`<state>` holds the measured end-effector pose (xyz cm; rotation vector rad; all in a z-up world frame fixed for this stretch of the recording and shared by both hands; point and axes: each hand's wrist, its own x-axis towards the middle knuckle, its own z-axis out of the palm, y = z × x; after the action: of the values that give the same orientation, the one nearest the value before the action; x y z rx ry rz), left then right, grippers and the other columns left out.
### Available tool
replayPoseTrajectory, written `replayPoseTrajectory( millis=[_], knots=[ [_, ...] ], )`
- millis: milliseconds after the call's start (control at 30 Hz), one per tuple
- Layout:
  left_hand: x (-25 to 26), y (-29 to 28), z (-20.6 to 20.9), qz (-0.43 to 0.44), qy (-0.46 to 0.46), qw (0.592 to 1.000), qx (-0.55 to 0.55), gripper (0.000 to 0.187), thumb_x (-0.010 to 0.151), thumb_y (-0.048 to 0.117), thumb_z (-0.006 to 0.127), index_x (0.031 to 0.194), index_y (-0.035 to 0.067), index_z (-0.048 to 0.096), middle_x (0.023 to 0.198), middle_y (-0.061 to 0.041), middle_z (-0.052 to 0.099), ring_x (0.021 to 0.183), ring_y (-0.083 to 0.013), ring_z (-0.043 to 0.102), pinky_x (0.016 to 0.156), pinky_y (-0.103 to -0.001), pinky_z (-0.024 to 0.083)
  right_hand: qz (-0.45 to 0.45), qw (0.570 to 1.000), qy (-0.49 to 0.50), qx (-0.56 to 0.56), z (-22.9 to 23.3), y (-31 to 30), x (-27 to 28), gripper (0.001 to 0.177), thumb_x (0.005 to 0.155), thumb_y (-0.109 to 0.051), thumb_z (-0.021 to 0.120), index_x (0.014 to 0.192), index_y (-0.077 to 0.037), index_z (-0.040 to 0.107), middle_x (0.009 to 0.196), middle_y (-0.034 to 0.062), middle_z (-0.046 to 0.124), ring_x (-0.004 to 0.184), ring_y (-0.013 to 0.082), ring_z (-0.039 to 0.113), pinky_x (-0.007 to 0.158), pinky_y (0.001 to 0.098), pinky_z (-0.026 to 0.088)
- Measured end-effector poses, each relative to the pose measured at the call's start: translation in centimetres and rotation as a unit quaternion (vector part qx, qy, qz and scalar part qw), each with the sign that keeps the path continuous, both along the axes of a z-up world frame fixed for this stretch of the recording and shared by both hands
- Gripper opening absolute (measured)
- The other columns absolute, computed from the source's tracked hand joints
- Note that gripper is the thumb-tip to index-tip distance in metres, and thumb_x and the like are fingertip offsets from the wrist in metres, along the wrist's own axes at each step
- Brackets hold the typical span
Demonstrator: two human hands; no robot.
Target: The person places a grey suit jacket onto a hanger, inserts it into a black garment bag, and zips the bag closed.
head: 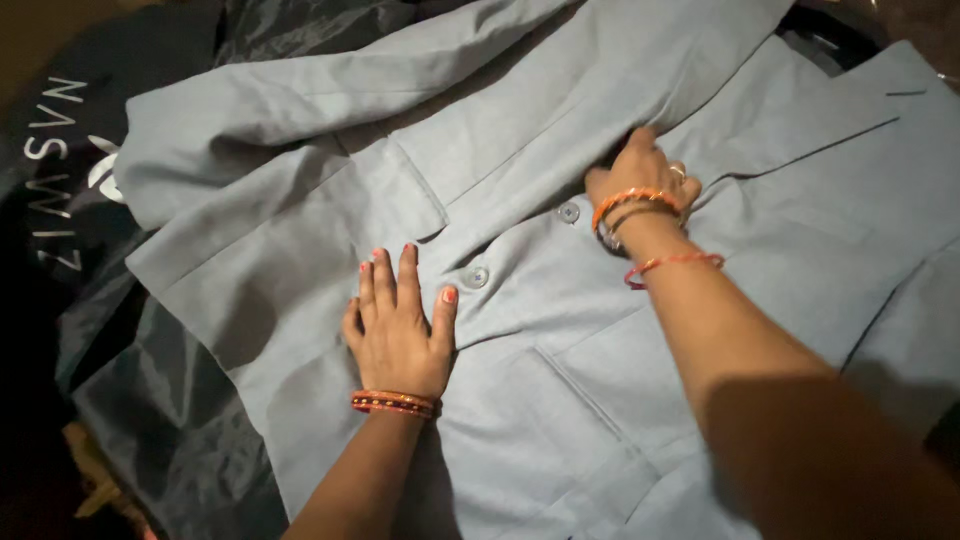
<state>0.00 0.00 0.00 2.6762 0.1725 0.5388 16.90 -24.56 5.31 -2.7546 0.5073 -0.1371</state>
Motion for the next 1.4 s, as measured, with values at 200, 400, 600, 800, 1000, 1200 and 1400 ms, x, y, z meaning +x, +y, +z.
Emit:
replayPoseTrajectory(
  millis=[200, 400, 600, 800, 1000, 1200, 1400],
  knots=[
    [0.0, -0.1, 0.4, 0.005, 0.005, 1.0, -0.005, 0.069, 0.098, 0.055, 0.047, 0.155, 0.016, 0.042, 0.162, -0.02, 0.035, 0.151, -0.0368, 0.029, 0.116, -0.059, 0.02, -0.01, 0.96, 0.023, 0.277, 2.3, -0.8, 1.2, 0.039, 0.087, -0.033, 0.069, 0.098, 0.004, 0.077, 0.095, 0.0185, 0.077, 0.095, 0.0341, 0.073, 0.096, 0.0479, 0.054],
    [0.0, -0.1, 0.2, 0.001, -0.003, 1.0, -0.002, 0.069, 0.099, 0.054, 0.047, 0.155, 0.015, 0.042, 0.162, -0.021, 0.035, 0.151, -0.0369, 0.028, 0.116, -0.059, 0.019, -0.009, 0.99, -0.004, 0.144, 1.5, 0.1, 0.3, 0.028, 0.081, -0.028, 0.071, 0.097, -0.006, 0.076, 0.094, 0.0142, 0.077, 0.093, 0.0286, 0.07, 0.098, 0.0415, 0.042],
    [-0.1, -0.1, 0.1, 0.003, -0.014, 1.0, 0.004, 0.069, 0.098, 0.054, 0.047, 0.155, 0.015, 0.042, 0.161, -0.02, 0.036, 0.151, -0.0359, 0.029, 0.116, -0.057, 0.019, -0.137, 0.894, -0.122, 0.41, 0.1, -1.3, 2.4, 0.058, 0.075, -0.031, 0.082, 0.12, -0.001, 0.06, 0.113, 0.0153, 0.069, 0.095, 0.0246, 0.066, 0.084, 0.0348, 0.049],
    [0.0, -0.1, 0.3, 0.004, -0.013, 1.0, -0.013, 0.069, 0.096, 0.053, 0.048, 0.153, 0.015, 0.043, 0.161, -0.02, 0.035, 0.15, -0.0355, 0.028, 0.115, -0.057, 0.019, -0.252, 0.731, -0.136, 0.619, 0.8, -1.4, 4.2, 0.044, 0.07, -0.021, 0.09, 0.106, -0.002, 0.071, 0.083, 0.0046, 0.066, 0.066, 0.0151, 0.058, 0.062, 0.0312, 0.052],
    [0.1, -0.1, 0.3, 0.006, -0.016, 1.0, 0.007, 0.071, 0.095, 0.054, 0.05, 0.153, 0.014, 0.041, 0.16, -0.021, 0.035, 0.149, -0.035, 0.027, 0.114, -0.056, 0.019, -0.142, 0.926, -0.145, 0.319, 0.6, -2.2, 2.0, 0.05, 0.071, -0.022, 0.091, 0.109, 0.002, 0.068, 0.105, 0.0158, 0.073, 0.086, 0.0289, 0.07, 0.08, 0.0413, 0.055],
    [0.1, -0.2, 0.4, 0.007, -0.009, 1.0, -0.007, 0.07, 0.095, 0.053, 0.05, 0.153, 0.015, 0.042, 0.161, -0.02, 0.033, 0.15, -0.0347, 0.026, 0.114, -0.056, 0.018, -0.129, 0.965, -0.067, 0.219, 0.8, -2.0, 3.1, 0.077, 0.073, -0.029, 0.093, 0.128, 0.007, 0.053, 0.119, 0.0271, 0.066, 0.104, 0.0419, 0.067, 0.091, 0.0492, 0.052],
    [0.1, -0.2, 0.3, 0.009, 0.005, 1.0, -0.005, 0.071, 0.096, 0.055, 0.047, 0.154, 0.015, 0.039, 0.161, -0.02, 0.031, 0.15, -0.0351, 0.024, 0.115, -0.056, 0.017, -0.066, 0.948, -0.164, 0.265, 3.8, -1.3, -3.0, 0.107, 0.071, -0.025, 0.089, 0.153, 0.005, 0.027, 0.14, 0.0336, 0.05, 0.124, 0.0462, 0.057, 0.103, 0.0454, 0.049]
  ],
)
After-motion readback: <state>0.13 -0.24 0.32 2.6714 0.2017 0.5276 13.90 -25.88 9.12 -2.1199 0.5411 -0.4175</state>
